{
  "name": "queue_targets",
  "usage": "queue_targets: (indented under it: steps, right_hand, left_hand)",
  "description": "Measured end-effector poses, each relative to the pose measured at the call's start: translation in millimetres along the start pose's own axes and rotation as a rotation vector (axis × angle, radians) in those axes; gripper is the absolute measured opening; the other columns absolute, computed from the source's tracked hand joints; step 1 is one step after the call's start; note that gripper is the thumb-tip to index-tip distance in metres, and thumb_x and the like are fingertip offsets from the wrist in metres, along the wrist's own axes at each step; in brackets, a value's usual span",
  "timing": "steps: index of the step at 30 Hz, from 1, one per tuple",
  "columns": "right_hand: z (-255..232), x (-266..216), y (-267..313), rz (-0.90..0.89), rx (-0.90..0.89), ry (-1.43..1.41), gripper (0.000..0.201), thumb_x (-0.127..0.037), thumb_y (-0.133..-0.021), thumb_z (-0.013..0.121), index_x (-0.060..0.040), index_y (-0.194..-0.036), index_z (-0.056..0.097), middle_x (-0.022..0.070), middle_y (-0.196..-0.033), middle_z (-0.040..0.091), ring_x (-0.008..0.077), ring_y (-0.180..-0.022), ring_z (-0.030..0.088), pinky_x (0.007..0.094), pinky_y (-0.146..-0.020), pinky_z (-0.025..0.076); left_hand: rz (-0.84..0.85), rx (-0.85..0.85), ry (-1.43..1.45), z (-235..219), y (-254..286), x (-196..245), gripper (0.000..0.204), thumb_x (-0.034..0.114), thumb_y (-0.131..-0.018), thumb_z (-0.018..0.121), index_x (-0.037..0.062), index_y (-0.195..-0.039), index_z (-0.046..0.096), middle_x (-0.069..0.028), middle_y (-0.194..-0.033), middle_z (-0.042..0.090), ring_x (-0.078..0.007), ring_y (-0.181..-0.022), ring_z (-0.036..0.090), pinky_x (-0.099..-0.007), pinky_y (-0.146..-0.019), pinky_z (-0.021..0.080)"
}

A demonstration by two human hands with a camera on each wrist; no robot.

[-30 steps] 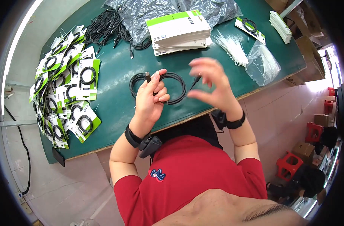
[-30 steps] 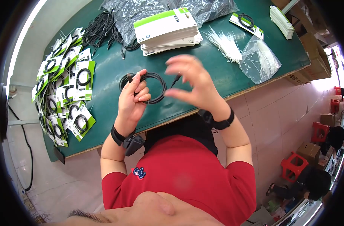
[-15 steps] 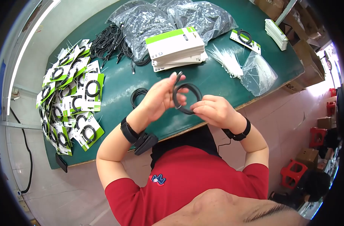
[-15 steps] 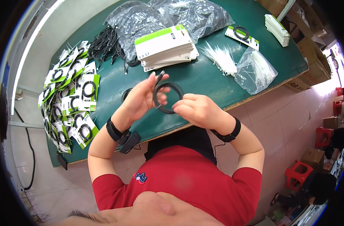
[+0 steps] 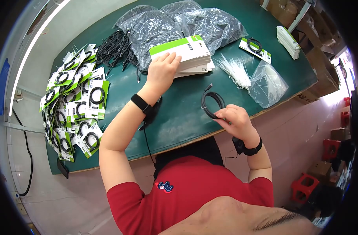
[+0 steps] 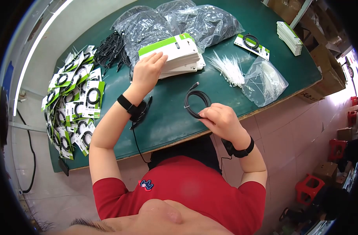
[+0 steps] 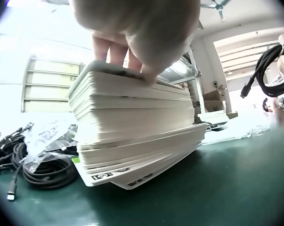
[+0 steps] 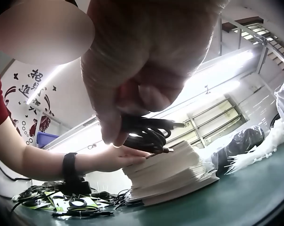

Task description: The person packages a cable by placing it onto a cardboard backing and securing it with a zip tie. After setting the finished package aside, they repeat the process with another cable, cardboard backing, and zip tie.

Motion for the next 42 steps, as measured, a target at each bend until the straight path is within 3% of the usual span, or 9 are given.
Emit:
queue_targets:
  steps: [6, 9, 14, 16, 19, 23, 29, 36, 42]
  right_hand:
    - [-13, 4, 14, 0.205, 0.101, -0.011, 0.029, 0.008, -0.07, 0.08, -0.002, -0.089, 0.06, 0.0074, -0.085, 0.071, 0.0152, -0.059, 0.057, 0.025, -0.052, 0.043]
    - [-15, 7, 18, 0.327, 0.443, -0.14, 0.028, 0.008, -0.07, 0.081, -0.0025, -0.09, 0.063, 0.006, -0.082, 0.07, 0.0119, -0.059, 0.056, 0.0226, -0.052, 0.041]
    - [-11, -5, -2, 0.382, 0.454, -0.154, 0.026, 0.006, -0.071, 0.082, -0.0039, -0.086, 0.064, 0.0063, -0.083, 0.07, 0.0133, -0.059, 0.056, 0.0226, -0.052, 0.042]
    - [7, -12, -15, 0.202, 0.122, -0.068, 0.023, 0.002, -0.071, 0.082, -0.0056, -0.083, 0.064, 0.0072, -0.08, 0.069, 0.0188, -0.059, 0.058, 0.0275, -0.054, 0.046]
    - [46, -13, -19, 0.035, -0.121, -0.114, 0.02, -0.007, -0.073, 0.079, -0.0069, -0.086, 0.064, 0.0087, -0.081, 0.068, 0.0264, -0.066, 0.062, 0.037, -0.06, 0.05]
    - [76, -18, -18, 0.063, -0.317, -0.084, 0.019, -0.007, -0.071, 0.079, -0.0071, -0.084, 0.065, 0.0096, -0.079, 0.066, 0.0283, -0.07, 0.062, 0.0378, -0.062, 0.051]
    - [88, -15, -9, 0.058, -0.348, -0.207, 0.017, -0.007, -0.073, 0.077, -0.0066, -0.087, 0.067, 0.0073, -0.086, 0.068, 0.026, -0.077, 0.064, 0.0366, -0.068, 0.052]
    - [76, -11, -8, 0.025, -0.426, -0.217, 0.015, -0.005, -0.074, 0.076, -0.0064, -0.087, 0.068, 0.0045, -0.094, 0.07, 0.0249, -0.082, 0.065, 0.0359, -0.072, 0.053]
    - [92, -12, -3, 0.034, -0.335, -0.312, 0.016, -0.005, -0.074, 0.078, -0.0067, -0.086, 0.068, 0.0046, -0.091, 0.07, 0.0239, -0.081, 0.066, 0.0346, -0.071, 0.054]
  left_hand:
    - [0.013, 0.142, -0.058, -47, 0, -1, 0.032, 0.006, -0.085, 0.061, 0.0028, -0.117, 0.065, -0.0118, -0.11, 0.07, -0.0269, -0.098, 0.069, -0.0365, -0.081, 0.054]
    - [-0.032, 0.171, -0.034, -75, 20, 18, 0.032, 0.005, -0.084, 0.06, 0.002, -0.116, 0.065, -0.0113, -0.106, 0.071, -0.0252, -0.093, 0.069, -0.0351, -0.075, 0.054]
    - [-0.018, -0.076, 0.155, -100, 97, 88, 0.031, 0.007, -0.083, 0.061, 0.0006, -0.113, 0.066, -0.0101, -0.104, 0.071, -0.0226, -0.089, 0.07, -0.0319, -0.071, 0.053]
    - [-0.039, -0.111, 0.26, -98, 120, 109, 0.03, 0.002, -0.08, 0.065, 0.0012, -0.109, 0.068, -0.0112, -0.102, 0.071, -0.0245, -0.088, 0.07, -0.0329, -0.071, 0.054]
    - [-0.075, -0.115, 0.379, -86, 143, 124, 0.028, 0.0, -0.078, 0.067, 0.0024, -0.106, 0.07, -0.0128, -0.104, 0.068, -0.0268, -0.091, 0.069, -0.0348, -0.075, 0.055]
    - [-0.1, -0.04, 0.407, -79, 160, 132, 0.027, 0.004, -0.079, 0.066, 0.0034, -0.106, 0.07, -0.0143, -0.115, 0.063, -0.0287, -0.103, 0.065, -0.0392, -0.084, 0.055]
    - [-0.127, -0.012, 0.601, -62, 181, 132, 0.025, 0.002, -0.076, 0.069, 0.0019, -0.101, 0.068, -0.0149, -0.12, 0.059, -0.0303, -0.107, 0.063, -0.0509, -0.096, 0.051]
    - [-0.133, -0.047, 0.596, -61, 185, 133, 0.024, 0.002, -0.078, 0.068, 0.0008, -0.102, 0.067, -0.0141, -0.119, 0.06, -0.0299, -0.109, 0.063, -0.0512, -0.099, 0.05]
    - [-0.084, -0.069, 0.562, -63, 182, 129, 0.027, 0.0, -0.078, 0.069, 0.0006, -0.104, 0.067, -0.0139, -0.116, 0.062, -0.0296, -0.109, 0.064, -0.0498, -0.096, 0.053]
Point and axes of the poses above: each hand's wrist, its own y-axis away from the middle knuckle, its own z-axis out of the palm, x = y × z, the point moved 1 cm from there along -y, towards the middle knuckle
